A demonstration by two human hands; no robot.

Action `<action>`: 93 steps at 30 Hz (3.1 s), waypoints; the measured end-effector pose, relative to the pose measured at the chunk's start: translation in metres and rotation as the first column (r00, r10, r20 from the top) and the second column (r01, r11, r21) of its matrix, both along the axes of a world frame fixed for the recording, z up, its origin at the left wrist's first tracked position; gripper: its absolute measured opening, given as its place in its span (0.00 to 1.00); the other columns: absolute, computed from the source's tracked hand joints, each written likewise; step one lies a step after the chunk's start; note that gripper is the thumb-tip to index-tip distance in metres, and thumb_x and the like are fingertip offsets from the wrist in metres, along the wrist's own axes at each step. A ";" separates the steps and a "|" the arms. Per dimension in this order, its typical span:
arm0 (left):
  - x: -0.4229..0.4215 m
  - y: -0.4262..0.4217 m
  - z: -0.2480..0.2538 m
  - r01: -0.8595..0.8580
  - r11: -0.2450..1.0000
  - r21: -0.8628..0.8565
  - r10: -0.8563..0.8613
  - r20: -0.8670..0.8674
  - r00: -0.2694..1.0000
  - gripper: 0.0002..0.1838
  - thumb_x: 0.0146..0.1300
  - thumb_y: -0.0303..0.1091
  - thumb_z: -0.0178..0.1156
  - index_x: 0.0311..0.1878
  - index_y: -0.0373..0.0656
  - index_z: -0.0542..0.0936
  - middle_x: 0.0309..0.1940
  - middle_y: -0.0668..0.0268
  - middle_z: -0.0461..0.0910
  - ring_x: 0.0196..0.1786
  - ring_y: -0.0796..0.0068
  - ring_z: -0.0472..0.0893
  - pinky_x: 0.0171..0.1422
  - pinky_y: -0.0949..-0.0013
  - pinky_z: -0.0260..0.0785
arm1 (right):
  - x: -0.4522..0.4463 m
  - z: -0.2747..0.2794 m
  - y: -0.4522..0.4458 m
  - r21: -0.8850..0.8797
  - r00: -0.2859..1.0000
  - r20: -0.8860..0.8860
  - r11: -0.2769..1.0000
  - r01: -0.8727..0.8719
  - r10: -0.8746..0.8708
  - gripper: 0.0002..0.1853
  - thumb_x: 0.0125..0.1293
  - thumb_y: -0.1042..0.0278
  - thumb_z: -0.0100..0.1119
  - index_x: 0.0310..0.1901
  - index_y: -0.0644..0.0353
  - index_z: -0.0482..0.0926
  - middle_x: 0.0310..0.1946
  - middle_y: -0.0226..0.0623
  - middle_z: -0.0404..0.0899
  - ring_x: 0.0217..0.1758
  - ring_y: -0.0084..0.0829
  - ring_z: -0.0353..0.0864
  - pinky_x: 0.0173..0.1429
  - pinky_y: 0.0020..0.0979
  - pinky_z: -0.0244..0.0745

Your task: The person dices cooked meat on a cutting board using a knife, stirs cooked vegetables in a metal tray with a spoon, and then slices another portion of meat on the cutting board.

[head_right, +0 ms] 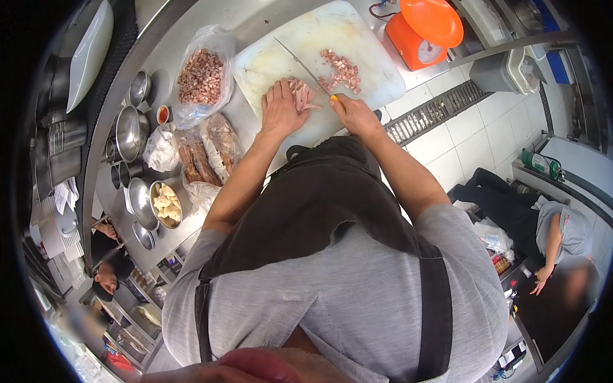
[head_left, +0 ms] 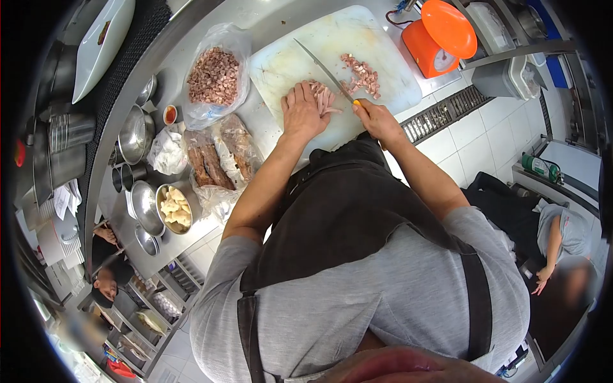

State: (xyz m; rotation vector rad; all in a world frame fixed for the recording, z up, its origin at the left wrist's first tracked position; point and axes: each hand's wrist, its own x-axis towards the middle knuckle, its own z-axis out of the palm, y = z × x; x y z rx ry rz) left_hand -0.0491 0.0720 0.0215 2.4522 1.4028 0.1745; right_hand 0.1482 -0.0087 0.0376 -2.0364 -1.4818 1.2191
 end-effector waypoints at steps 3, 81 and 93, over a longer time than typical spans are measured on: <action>-0.006 0.001 0.003 0.006 0.999 0.041 -0.010 0.088 0.996 0.47 0.48 0.51 0.71 0.65 0.30 0.64 0.59 0.49 0.69 0.62 0.49 0.70 0.65 0.47 0.60 | 0.001 0.013 0.002 -0.004 1.000 -0.009 1.000 -0.002 0.002 0.21 0.74 0.50 0.46 0.52 0.59 0.77 0.36 0.57 0.81 0.44 0.57 0.80 0.48 0.49 0.72; -0.009 0.017 -0.023 -0.173 0.980 0.100 0.122 0.384 0.915 0.07 0.55 0.28 0.60 0.37 0.39 0.81 0.37 0.57 0.83 0.44 0.54 0.80 0.49 0.54 0.72 | -0.003 -0.009 0.051 0.171 0.915 0.075 0.899 -0.403 0.396 0.20 0.73 0.52 0.46 0.48 0.61 0.78 0.37 0.54 0.82 0.43 0.57 0.80 0.48 0.51 0.74; -0.034 0.037 -0.008 -0.229 0.973 -0.003 0.209 0.423 0.882 0.11 0.58 0.33 0.61 0.38 0.35 0.83 0.39 0.55 0.82 0.44 0.49 0.79 0.51 0.55 0.73 | 0.035 0.013 0.011 0.018 0.988 0.023 0.989 -0.150 0.150 0.21 0.74 0.50 0.46 0.51 0.60 0.78 0.35 0.55 0.82 0.42 0.57 0.80 0.46 0.49 0.73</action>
